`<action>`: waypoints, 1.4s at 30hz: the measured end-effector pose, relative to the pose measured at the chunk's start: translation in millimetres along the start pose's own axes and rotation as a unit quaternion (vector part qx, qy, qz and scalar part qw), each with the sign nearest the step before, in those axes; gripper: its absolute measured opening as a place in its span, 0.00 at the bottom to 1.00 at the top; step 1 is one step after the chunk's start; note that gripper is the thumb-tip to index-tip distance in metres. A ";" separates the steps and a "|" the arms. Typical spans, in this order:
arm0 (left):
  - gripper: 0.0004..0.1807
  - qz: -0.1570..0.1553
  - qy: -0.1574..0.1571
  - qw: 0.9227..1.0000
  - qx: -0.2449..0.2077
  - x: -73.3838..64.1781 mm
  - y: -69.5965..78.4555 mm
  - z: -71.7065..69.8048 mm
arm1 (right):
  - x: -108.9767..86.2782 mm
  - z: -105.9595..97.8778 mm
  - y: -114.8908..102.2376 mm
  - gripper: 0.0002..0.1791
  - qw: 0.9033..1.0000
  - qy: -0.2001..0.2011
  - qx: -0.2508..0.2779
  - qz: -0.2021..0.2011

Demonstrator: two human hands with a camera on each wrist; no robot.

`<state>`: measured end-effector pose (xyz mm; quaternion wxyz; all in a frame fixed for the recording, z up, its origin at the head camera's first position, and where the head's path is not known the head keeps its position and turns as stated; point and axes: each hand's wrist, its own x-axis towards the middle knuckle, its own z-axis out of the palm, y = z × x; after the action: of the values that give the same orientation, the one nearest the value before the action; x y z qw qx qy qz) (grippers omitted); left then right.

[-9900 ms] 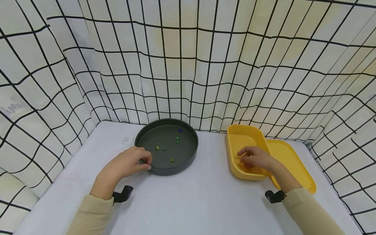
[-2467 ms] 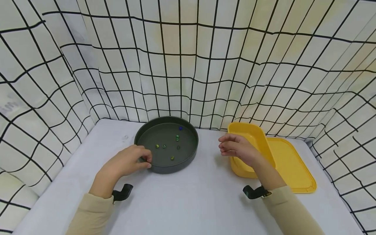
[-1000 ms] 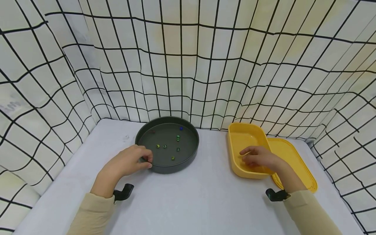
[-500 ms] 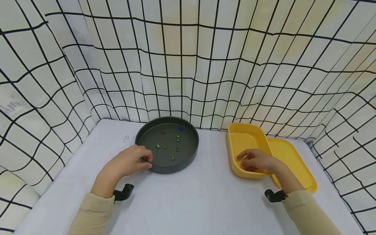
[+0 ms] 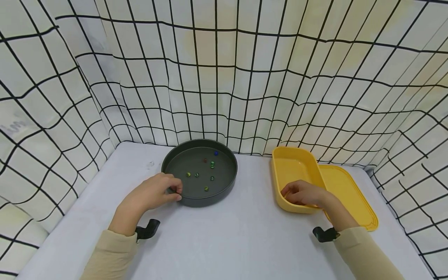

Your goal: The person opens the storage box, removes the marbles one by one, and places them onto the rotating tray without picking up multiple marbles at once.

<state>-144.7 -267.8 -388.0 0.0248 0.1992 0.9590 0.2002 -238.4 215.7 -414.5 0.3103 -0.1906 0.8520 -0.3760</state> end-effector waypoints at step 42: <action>0.11 -0.005 0.003 1.000 0.001 -1.3 -0.4 1.6 | 10.0 10.2 -11.9 0.06 0.994 0.078 -0.067 0.024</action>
<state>-143.5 -268.0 -389.6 0.0232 0.1936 0.9602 0.2000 -237.8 197.1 -414.7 0.2388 -0.1610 0.9010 -0.3246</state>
